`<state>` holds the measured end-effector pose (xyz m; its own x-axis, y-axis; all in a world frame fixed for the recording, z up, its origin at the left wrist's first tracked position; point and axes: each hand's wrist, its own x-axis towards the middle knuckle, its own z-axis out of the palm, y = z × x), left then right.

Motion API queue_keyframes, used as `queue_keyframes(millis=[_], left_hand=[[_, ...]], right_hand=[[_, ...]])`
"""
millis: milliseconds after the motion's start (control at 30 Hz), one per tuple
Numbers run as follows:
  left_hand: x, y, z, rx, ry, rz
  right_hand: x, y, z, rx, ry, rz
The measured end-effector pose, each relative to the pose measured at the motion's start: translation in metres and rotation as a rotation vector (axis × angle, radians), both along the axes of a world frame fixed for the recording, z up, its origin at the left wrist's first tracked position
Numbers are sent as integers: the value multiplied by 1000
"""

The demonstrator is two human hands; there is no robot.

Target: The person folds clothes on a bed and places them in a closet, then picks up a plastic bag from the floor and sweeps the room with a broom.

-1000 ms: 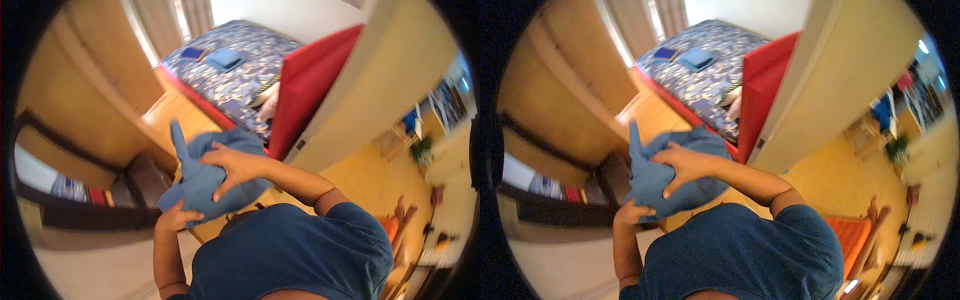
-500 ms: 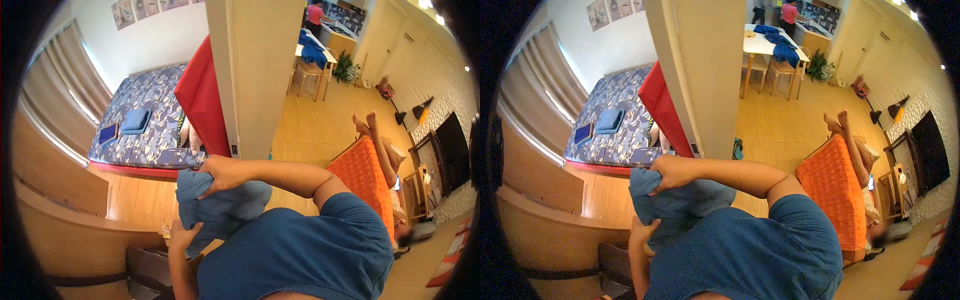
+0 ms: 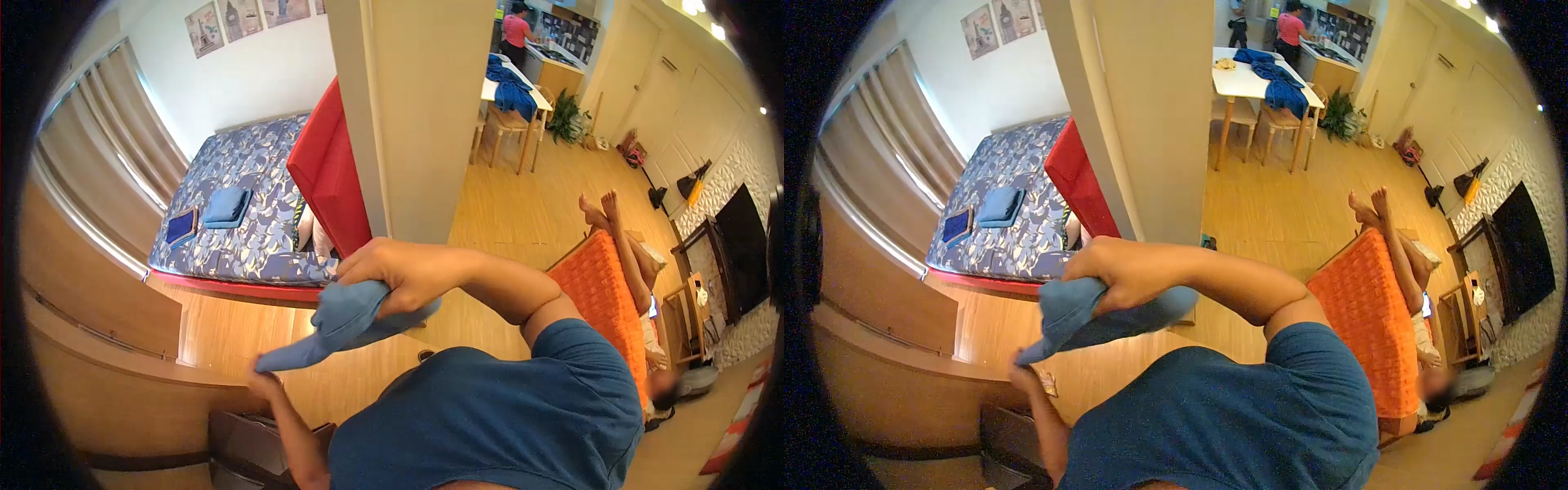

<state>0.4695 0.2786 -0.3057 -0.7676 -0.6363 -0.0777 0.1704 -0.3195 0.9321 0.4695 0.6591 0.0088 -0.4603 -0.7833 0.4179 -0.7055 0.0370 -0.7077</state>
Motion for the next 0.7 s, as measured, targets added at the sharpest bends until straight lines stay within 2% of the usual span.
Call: queue_keyframes(millis=[67, 133, 200, 233, 267, 300, 333, 367, 400, 433, 467, 500, 533, 567, 600, 633, 667, 700], left_hand=[[-18, -41, 28, -127, 162, 176], [-13, -71, 95, -233, 177, 95], [-23, -123, 113, -395, 286, 273], [-15, -119, 139, -623, 285, 335], [-3, -112, 175, -857, 271, 408], [8, -108, 202, -817, 299, 316], [23, -98, 233, -780, 312, 239], [48, -40, 291, -641, 390, -17], [44, -37, 299, -658, 335, 54], [41, -42, 300, -817, 382, 124], [35, -53, 295, -981, 431, 187], [21, -80, 279, -674, 446, 41], [29, -10, 315, -733, 729, -18], [16, -37, 309, -355, 443, -449], [6, -13, 300, -510, 643, -407], [8, 18, 309, -816, 865, -372], [6, 29, 314, -804, 827, -516], [1, 38, 324, -799, 809, -512]], right_hand=[[-10, 5, -9, -42, -24, 9], [-21, 8, -21, -81, -49, 11], [-23, 9, -36, -115, -499, 64], [-20, 9, -36, -114, -502, 78], [-16, 9, -35, -126, -622, 92], [-15, 7, -35, -126, -746, 126], [-16, 5, -35, -106, -649, 271], [-14, 1, -33, -52, -616, 447], [-19, -5, -25, 41, -513, 699], [-15, -14, -18, 169, -518, 789], [-19, -26, -18, 146, -474, 868], [-25, -40, -18, 117, -434, 935], [-28, -48, -17, 43, -434, 719], [-32, -55, -17, -27, -426, 489], [-40, -75, -18, -87, -408, 393], [-47, -101, -21, -146, -389, 284], [-55, -123, -25, -228, -386, 285], [-65, -136, -21, -313, -390, 282]])
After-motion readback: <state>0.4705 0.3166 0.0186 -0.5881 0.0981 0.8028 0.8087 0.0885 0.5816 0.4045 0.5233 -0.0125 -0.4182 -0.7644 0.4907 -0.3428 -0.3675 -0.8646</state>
